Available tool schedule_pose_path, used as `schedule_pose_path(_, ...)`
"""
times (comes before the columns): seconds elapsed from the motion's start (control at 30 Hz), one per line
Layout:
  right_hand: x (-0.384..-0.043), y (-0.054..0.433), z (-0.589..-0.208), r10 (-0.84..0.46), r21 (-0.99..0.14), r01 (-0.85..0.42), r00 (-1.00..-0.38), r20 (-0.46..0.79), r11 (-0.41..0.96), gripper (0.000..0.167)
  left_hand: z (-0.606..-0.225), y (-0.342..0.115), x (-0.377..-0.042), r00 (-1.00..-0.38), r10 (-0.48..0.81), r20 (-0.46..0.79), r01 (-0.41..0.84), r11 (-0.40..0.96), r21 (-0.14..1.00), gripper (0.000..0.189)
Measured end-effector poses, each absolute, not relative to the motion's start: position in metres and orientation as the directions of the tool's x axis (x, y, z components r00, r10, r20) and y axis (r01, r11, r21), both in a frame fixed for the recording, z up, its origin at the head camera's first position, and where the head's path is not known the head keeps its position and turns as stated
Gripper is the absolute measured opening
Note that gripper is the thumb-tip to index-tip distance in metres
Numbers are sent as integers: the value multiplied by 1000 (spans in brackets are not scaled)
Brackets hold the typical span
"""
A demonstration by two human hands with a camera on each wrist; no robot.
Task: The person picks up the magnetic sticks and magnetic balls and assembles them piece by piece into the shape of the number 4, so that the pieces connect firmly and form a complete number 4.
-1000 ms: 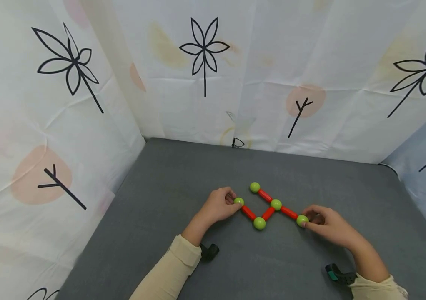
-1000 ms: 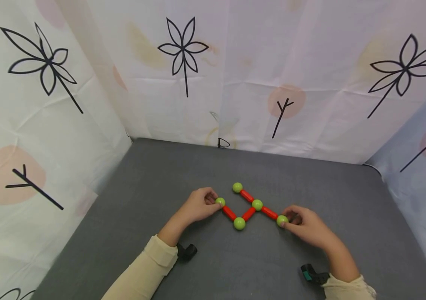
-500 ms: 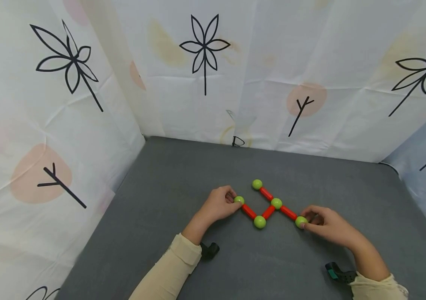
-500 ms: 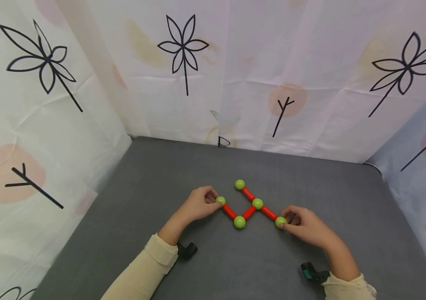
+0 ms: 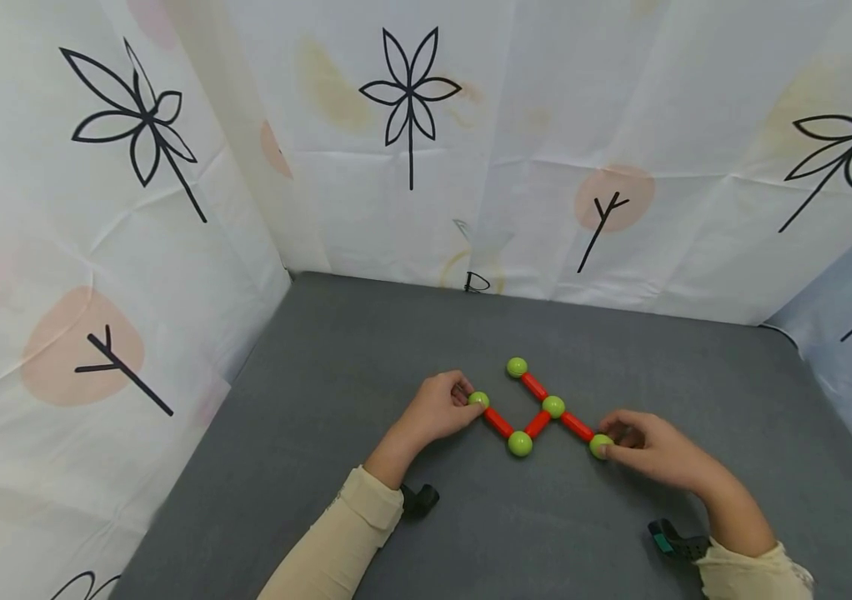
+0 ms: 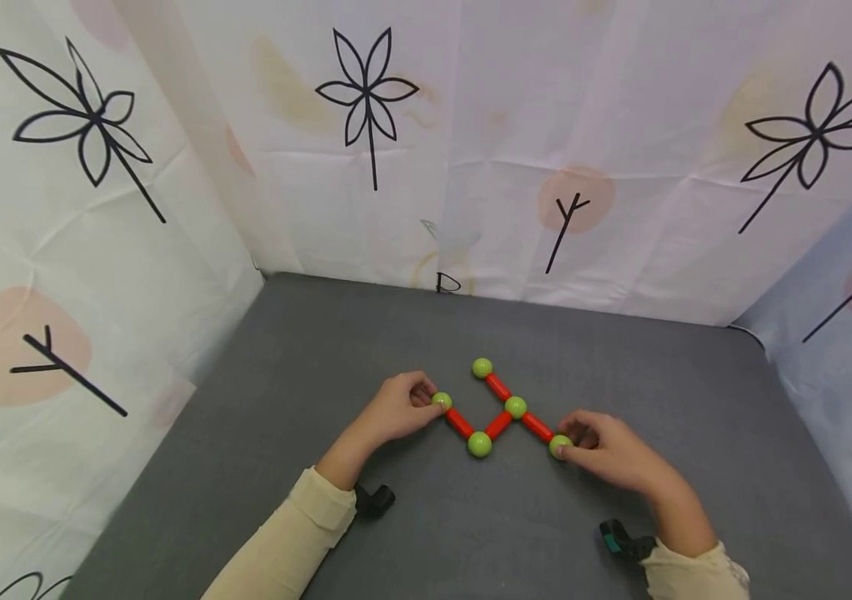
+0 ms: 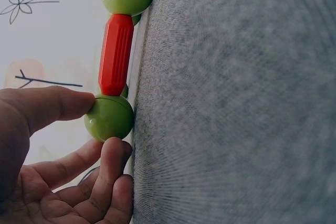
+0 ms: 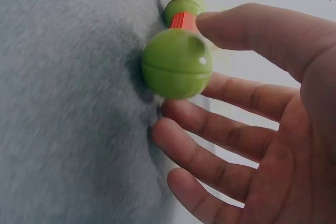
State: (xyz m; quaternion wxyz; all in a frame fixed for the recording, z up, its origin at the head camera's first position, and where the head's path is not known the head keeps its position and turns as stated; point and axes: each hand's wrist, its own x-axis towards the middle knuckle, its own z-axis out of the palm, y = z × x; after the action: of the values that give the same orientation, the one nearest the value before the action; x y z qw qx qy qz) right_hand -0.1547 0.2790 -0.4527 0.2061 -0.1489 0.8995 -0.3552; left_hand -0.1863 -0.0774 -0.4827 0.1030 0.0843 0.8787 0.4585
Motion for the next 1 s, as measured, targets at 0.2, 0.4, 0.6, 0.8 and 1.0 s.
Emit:
schedule_pose_path(0.2, -166, 261, -450, -408, -671, -197, -896, -172, 715, 35, -481, -79, -185, -966, 237, -102, 51, 562, 826, 20)
schedule_pose_path(0.4, -181, 238, -453, -413, -643, -255, -905, -104, 722, 37, -482, -79, -185, -966, 234, -109, 44, 566, 823, 20)
schedule_pose_path(0.6, -196, 219, -457, -421, -632, -279, -903, -83, 723, 38, -482, -78, -186, -965, 238, -113, 45, 569, 821, 21)
schedule_pose_path(0.8, -204, 208, -460, -434, -619, -305, -899, -65, 724, 36, -481, -78, -186, -965, 240, -106, 50, 565, 823, 21)
schedule_pose_path(1.0, -208, 202, -460, -443, -617, -310, -894, -71, 724, 35, -483, -79, -186, -966, 234, -106, 47, 567, 822, 21)
